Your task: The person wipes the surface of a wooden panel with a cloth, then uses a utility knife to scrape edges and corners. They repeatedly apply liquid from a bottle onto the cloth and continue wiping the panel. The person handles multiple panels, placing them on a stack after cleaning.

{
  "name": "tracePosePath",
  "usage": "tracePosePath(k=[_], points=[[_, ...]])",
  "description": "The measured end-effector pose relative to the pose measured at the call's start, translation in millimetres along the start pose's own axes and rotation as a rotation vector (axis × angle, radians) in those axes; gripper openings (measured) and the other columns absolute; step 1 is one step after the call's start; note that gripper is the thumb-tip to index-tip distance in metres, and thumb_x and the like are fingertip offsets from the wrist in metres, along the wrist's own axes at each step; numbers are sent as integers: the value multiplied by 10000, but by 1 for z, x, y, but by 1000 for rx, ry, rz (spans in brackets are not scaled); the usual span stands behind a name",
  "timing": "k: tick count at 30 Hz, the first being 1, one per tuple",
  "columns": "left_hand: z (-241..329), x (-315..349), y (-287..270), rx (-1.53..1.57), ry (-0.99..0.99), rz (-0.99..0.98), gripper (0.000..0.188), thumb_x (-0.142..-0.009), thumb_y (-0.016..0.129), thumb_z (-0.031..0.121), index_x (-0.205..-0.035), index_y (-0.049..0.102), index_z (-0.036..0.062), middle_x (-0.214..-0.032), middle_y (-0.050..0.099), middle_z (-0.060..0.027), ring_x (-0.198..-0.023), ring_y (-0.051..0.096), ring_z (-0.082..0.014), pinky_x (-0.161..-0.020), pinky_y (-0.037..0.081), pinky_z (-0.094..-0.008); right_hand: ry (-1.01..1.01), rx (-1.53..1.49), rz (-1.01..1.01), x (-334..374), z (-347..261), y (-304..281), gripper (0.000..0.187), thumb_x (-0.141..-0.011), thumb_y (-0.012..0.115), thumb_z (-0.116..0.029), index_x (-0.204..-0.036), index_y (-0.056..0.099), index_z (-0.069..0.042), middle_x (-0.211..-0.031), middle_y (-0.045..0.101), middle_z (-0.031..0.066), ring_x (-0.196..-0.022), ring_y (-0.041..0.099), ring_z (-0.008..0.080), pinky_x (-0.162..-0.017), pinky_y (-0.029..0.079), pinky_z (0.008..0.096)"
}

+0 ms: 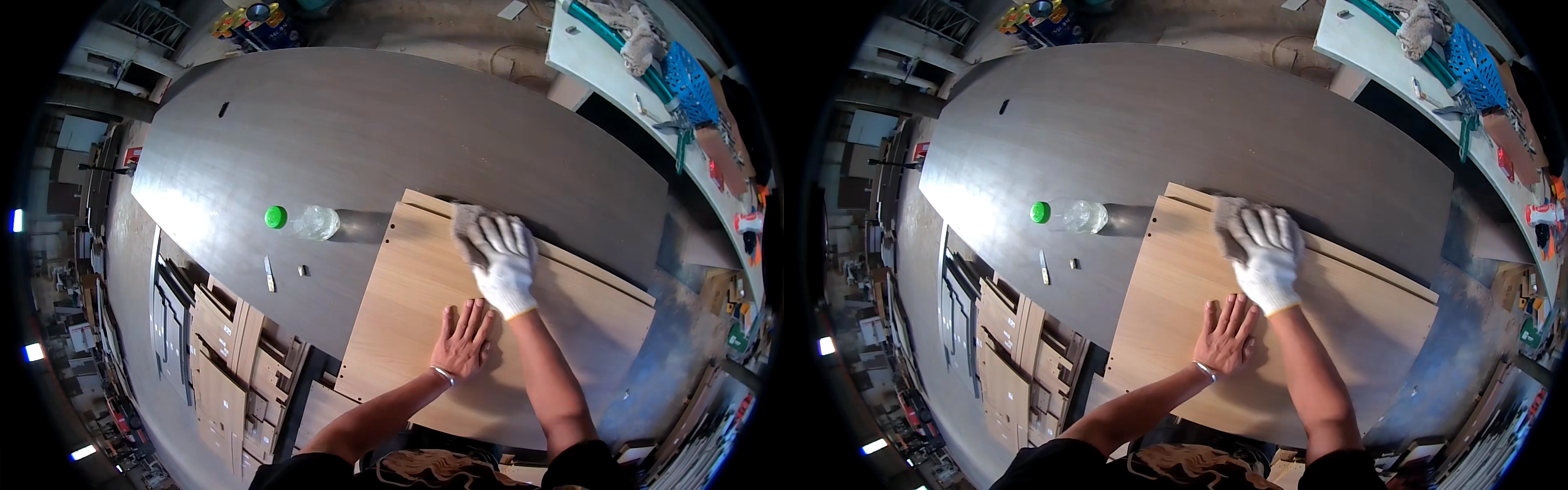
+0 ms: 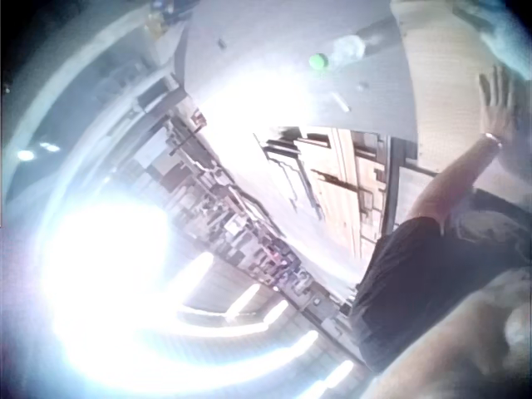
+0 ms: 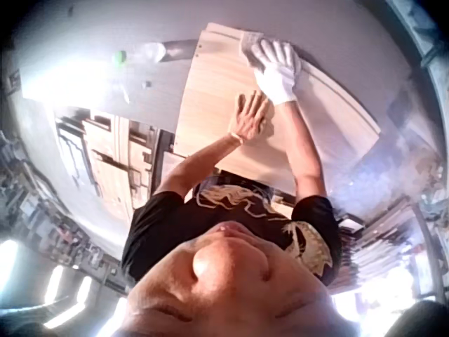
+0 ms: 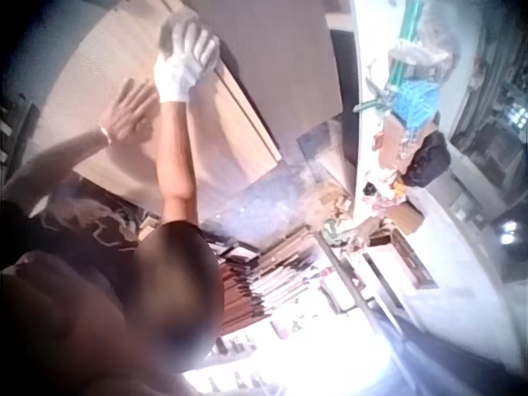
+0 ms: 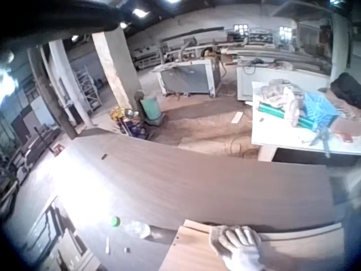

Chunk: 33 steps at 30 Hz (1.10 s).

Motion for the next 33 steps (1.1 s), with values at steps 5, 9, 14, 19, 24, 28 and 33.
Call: tracePosePath(k=[5, 9, 14, 19, 24, 28, 33], points=[[2, 3, 15, -4, 118, 10, 693, -947, 549, 383, -1557, 402, 90, -1625, 361, -210, -1539, 286, -397, -1208, 184, -703, 31, -173, -58, -114, -81, 63, 366, -962, 585, -446, -1195, 749, -217, -1297, 686, 65, -1382, 484, 309, -1243, 218, 529], [0, -1, 0, -30, -22, 19, 714, -948, 546, 392, -1584, 377, 112, -1667, 313, -184, -1552, 277, -370, -1218, 197, -674, -186, -410, -14, -64, -34, 72, 374, -946, 642, -405, -1228, 748, -184, -1371, 667, 64, -1343, 552, 284, -1252, 259, 474], [1, 2, -2, -20, -30, 10, 701, -938, 538, 398, -1559, 421, 94, -1666, 307, -221, -1544, 293, -402, -1203, 206, -698, -195, -154, -79, -1, 16, 26, 373, -872, 734, -309, -1212, 731, -155, -1339, 684, 69, -1324, 572, 276, -1233, 300, 479], [6, -6, 8, -40, 13, -20, 710, -912, 559, 407, -1540, 449, 94, -1661, 318, -218, -1535, 306, -410, -1202, 210, -698, -167, -133, -197, -113, -68, 91, 399, -935, 568, -223, -1317, 679, -193, -1450, 618, -22, -1432, 454, 228, -1232, 281, 437], [-3, 3, 0, -28, -24, 46, 736, -899, 560, 390, -1557, 422, 91, -1657, 322, -226, -1542, 293, -411, -1211, 190, -691, -176, -190, -177, -37, -1, 64, 407, -984, 547, -315, -1351, 670, -187, -1478, 598, 18, -1462, 443, 222, -1239, 276, 433], [1, -3, 1, -10, -37, 0, 736, -924, 552, 420, -1575, 398, 113, -1685, 280, -192, -1559, 269, -373, -1225, 176, -680, -186, -89, -177, 4, 49, 23, 341, -938, 659, -303, -1242, 721, -162, -1374, 656, 69, -1382, 519, 258, -1203, 342, 465], [-2, -1, 21, -79, 8, 38, 728, -926, 538, 453, -1538, 433, 74, -1632, 341, -252, -1524, 291, -460, -1212, 161, -711, -67, -194, -146, -91, -48, 82, 300, -886, 584, -290, -1124, 764, -262, -1309, 687, 5, -1369, 488, 235, -1151, 341, 505]])
Point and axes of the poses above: each hand's wrist, its own x-axis away from the middle knuckle, its own y-axis out of the palm, z = x × y, the point moved 8 cm from there along -x, towards the middle knuckle
